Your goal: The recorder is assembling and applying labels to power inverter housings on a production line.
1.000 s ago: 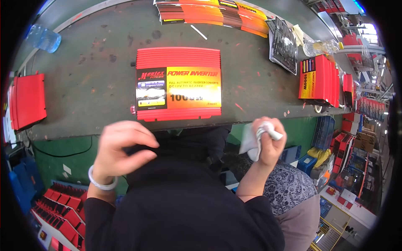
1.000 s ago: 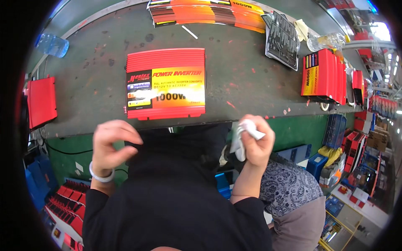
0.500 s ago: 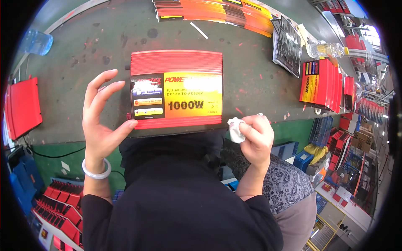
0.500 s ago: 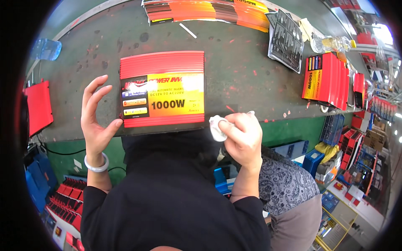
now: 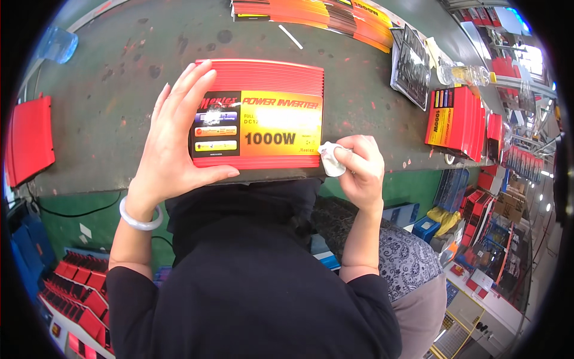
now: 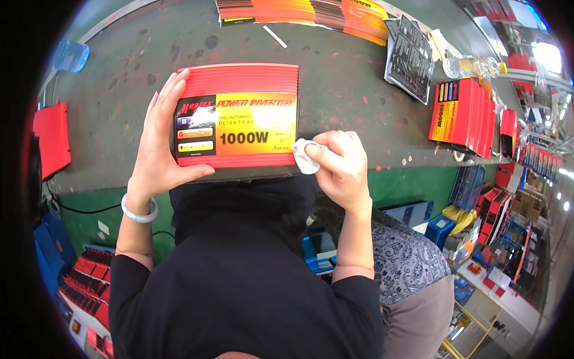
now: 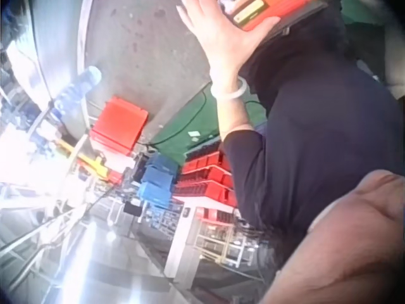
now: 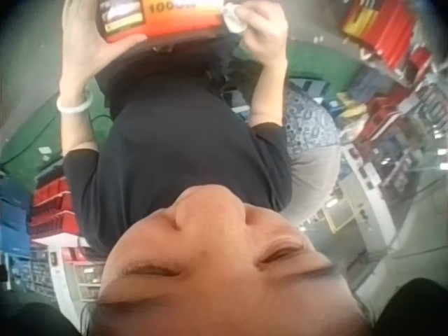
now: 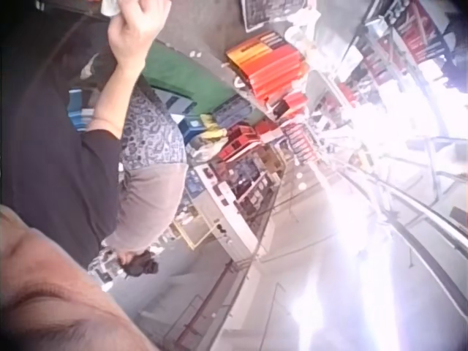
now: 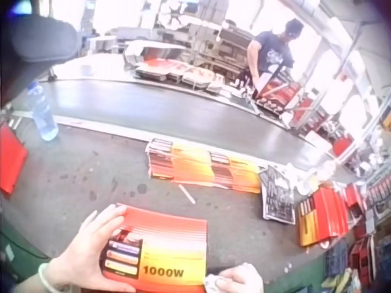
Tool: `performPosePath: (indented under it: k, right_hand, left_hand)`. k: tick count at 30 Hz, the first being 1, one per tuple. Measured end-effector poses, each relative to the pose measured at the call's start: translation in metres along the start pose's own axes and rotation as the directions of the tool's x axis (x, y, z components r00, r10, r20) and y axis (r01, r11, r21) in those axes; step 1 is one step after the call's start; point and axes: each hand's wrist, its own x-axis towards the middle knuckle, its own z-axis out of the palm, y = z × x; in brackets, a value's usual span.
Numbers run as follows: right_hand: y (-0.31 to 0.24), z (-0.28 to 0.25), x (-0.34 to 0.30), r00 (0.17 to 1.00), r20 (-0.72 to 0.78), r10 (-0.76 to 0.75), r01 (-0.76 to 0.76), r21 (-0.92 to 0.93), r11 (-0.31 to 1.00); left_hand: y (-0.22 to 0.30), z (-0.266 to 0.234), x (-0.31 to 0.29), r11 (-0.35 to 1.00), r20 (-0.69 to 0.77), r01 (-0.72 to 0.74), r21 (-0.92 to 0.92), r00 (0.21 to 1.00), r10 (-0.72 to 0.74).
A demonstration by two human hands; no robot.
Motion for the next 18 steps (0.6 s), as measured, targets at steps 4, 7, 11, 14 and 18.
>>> performPosePath:
  k: [4, 7, 11, 14, 18]
  right_hand:
    - [0.009, 0.001, 0.007, 0.998, 0.027, -0.058, 0.056, 0.054, 0.997]
    - [0.012, -0.001, 0.012, 0.993, 0.061, -0.099, 0.094, 0.081, 0.992]
    - [0.016, -0.006, 0.018, 0.982, 0.117, -0.15, 0.142, 0.07, 0.987]
    - [0.021, -0.006, 0.017, 0.973, 0.138, -0.183, 0.169, 0.108, 0.98]
    - [0.02, -0.014, 0.013, 0.95, 0.264, -0.166, 0.113, 0.205, 0.972]
  left_hand:
    - [-0.001, -0.001, -0.001, 0.999, 0.0, 0.035, -0.01, 0.999, -0.035]
    - [-0.001, -0.002, -0.002, 0.999, -0.001, 0.049, -0.004, 0.999, -0.049]
    - [-0.002, 0.0, -0.002, 0.998, 0.012, 0.062, -0.004, 0.998, -0.062]
    - [-0.001, 0.001, -0.003, 0.998, -0.003, 0.056, -0.007, 0.998, -0.056]
    - [-0.004, 0.002, -0.004, 0.999, -0.034, 0.005, -0.054, 0.999, -0.007]
